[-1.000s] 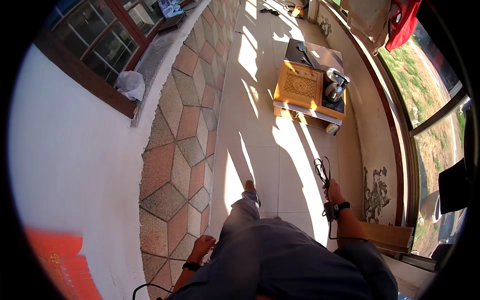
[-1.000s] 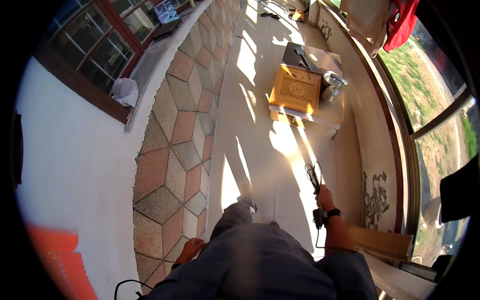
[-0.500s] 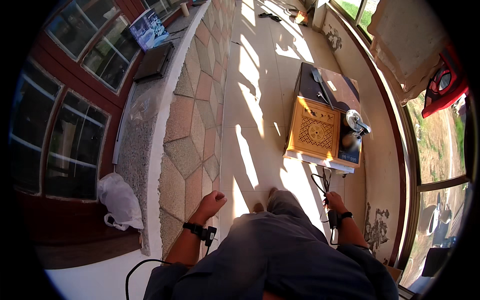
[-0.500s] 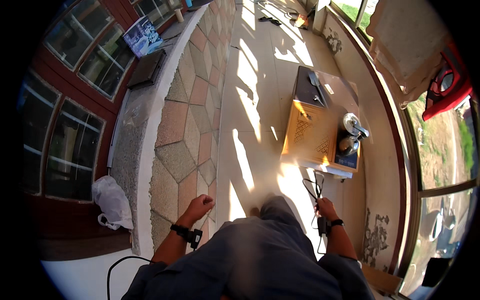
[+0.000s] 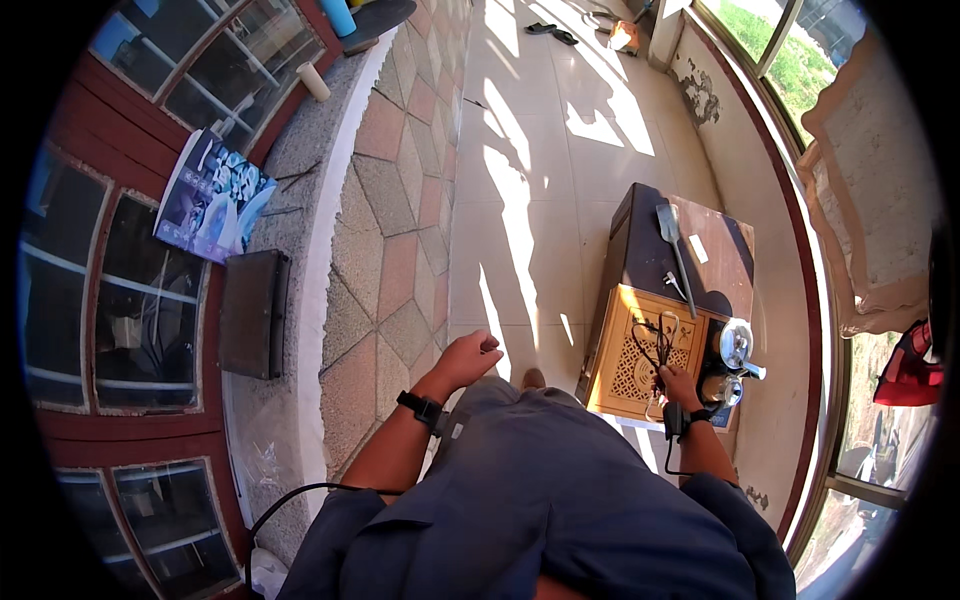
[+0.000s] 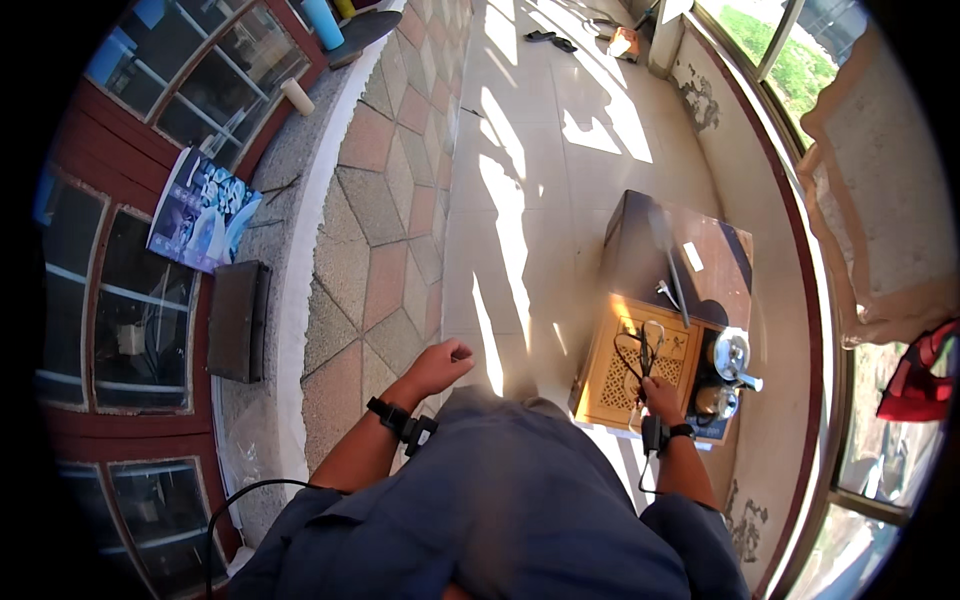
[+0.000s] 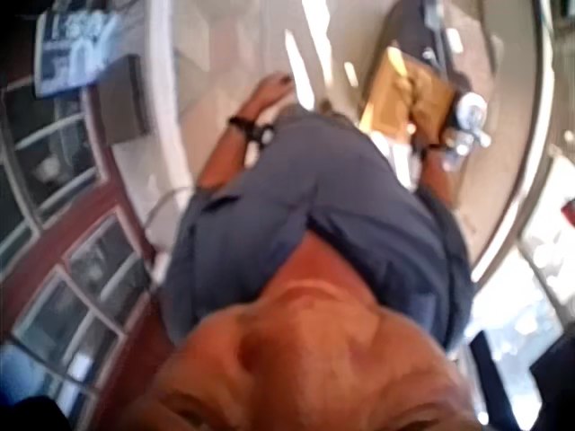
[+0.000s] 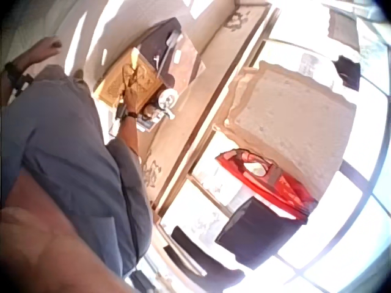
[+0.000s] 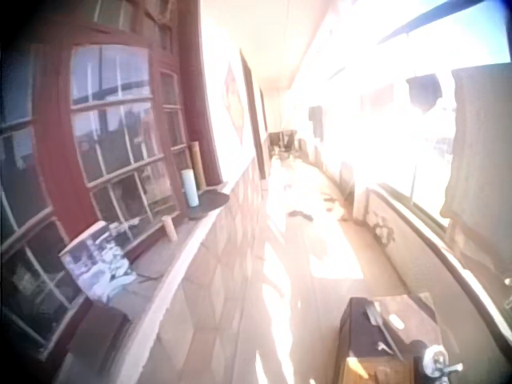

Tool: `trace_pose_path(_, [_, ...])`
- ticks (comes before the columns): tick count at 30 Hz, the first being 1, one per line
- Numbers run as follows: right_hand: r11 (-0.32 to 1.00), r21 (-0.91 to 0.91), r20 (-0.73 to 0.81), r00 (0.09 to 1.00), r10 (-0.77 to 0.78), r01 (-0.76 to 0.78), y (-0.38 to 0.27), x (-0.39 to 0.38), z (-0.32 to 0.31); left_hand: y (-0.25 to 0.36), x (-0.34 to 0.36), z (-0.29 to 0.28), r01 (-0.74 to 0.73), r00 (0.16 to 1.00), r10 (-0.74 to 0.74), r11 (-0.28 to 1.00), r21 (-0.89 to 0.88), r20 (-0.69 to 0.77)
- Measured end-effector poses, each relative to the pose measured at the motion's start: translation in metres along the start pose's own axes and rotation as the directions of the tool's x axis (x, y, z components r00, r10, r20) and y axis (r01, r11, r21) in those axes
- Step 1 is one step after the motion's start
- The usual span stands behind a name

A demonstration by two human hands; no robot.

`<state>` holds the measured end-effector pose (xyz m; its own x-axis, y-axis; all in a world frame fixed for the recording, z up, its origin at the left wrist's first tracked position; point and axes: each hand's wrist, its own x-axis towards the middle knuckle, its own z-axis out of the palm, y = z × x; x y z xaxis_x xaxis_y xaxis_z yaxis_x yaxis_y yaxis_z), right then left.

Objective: The person adjusts the handlebars and seat of a blue mountain bike, then inspects the rear derailleur and chain. They subsequently pick up a coiled black cable from the ground and walk into a house.

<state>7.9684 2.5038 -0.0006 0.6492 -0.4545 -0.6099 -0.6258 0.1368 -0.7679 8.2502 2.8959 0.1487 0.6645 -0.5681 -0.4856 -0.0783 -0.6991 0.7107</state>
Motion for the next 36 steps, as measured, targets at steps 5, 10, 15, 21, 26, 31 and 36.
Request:
trace_pose_path(5, [1.0, 0.01, 0.011, 1.0, -0.018, 0.018, -0.126, 0.091, 0.01, 0.064, 0.126, -0.045, -0.016, 0.995, 0.021, 0.998, -0.056, 0.092])
trace_pose_path(10, [0.999, -0.005, -0.023, 0.999, -0.037, 0.037, -0.185, 0.205, -0.001, 0.078, 0.276, -0.087, -0.122, 0.984, 0.125, 0.992, -0.028, 0.124])
trace_pose_path(15, [0.995, 0.094, -0.08, 0.997, 0.025, -0.018, -0.218, 0.269, -0.026, 0.12, 0.403, -0.147, -0.155, 0.977, 0.142, 0.985, 0.071, 0.16])
trace_pose_path(21, [0.972, 0.171, -0.168, 0.968, 0.189, -0.16, -0.276, 0.336, -0.042, 0.176, 0.526, -0.2, -0.121, 0.973, 0.098, 0.988, 0.099, 0.208])
trace_pose_path(26, [0.903, 0.335, -0.211, 0.913, 0.349, -0.268, -0.315, 0.443, -0.075, 0.198, 0.642, -0.237, -0.058, 0.989, 0.041, 0.991, 0.118, 0.145])
trace_pose_path(31, [0.948, 0.195, -0.126, 0.952, 0.278, -0.251, -0.396, 0.588, -0.122, 0.19, 0.721, -0.283, 0.132, 0.989, -0.138, 0.983, 0.127, 0.046])
trace_pose_path(36, [0.976, 0.169, -0.02, 0.99, 0.141, -0.136, -0.504, 0.73, -0.171, 0.2, 0.769, -0.314, 0.337, 0.941, -0.338, 0.937, -0.087, 0.004])
